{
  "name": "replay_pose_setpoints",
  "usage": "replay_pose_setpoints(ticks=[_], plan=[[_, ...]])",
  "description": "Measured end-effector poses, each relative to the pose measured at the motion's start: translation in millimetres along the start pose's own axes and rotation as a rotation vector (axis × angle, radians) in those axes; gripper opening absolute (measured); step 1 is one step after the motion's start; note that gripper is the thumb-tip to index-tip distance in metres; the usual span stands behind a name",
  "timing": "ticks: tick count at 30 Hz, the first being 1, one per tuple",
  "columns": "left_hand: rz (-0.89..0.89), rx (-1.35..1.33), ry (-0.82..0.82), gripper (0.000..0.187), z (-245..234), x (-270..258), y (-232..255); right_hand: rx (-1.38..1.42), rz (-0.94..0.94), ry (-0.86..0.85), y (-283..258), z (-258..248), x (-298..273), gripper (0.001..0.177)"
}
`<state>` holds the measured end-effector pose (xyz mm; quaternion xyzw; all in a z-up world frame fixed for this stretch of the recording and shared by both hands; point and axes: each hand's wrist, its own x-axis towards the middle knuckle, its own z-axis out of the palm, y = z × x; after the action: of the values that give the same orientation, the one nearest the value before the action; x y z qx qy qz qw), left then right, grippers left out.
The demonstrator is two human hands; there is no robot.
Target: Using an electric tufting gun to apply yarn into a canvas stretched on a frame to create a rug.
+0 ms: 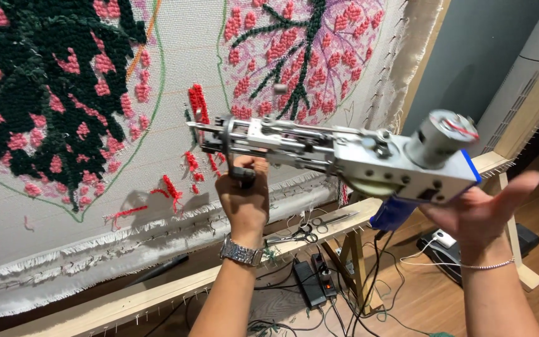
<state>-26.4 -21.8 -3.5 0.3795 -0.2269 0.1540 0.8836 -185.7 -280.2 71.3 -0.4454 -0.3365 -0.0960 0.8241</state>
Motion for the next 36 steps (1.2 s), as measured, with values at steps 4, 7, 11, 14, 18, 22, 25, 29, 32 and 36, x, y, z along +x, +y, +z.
replay_pose_setpoints(ticks=[4,7,11,14,18,22,25,29,32,36], plan=[[0.223,0.441,0.046,0.016,-6.3,2.9,-7.3,-0.600,0.072,-0.010,20.6,-84.3,-20.2,0.102],[0.171,0.269,-0.013,0.015,-21.7,7.1,-28.6,-0.818,0.224,0.093,35.2,-95.4,-26.5,0.096],[-0.202,0.258,0.130,0.019,-5.0,7.8,-0.6,-0.593,0.211,0.035,41.7,-67.4,-18.0,0.056],[0.078,1.044,0.124,0.018,-16.0,9.3,-9.8,-0.597,0.069,-0.063,38.8,-45.1,-9.8,0.050],[0.526,1.023,-0.085,0.017,-46.4,15.5,-43.8,-0.566,-0.038,-0.242,52.5,-124.9,-35.7,0.043],[0.712,0.824,-0.127,0.025,-46.2,11.8,-52.2,-0.257,-0.034,0.120,39.9,-145.1,-47.5,0.070],[0.632,2.056,-0.139,0.043,-43.2,8.6,-51.8,-0.114,0.022,0.117,12.9,-95.6,-24.7,0.067],[0.287,0.922,-0.176,0.040,-5.3,-2.1,4.1,0.077,0.098,0.114,3.2,-148.1,-41.1,0.063],[0.267,0.895,-0.221,0.040,5.4,-1.9,15.3,0.218,0.158,0.107,16.1,-203.9,-56.0,0.060],[0.184,0.828,-0.275,0.038,6.1,-3.1,19.4,0.405,0.233,0.098,40.3,-221.9,-54.6,0.056]])
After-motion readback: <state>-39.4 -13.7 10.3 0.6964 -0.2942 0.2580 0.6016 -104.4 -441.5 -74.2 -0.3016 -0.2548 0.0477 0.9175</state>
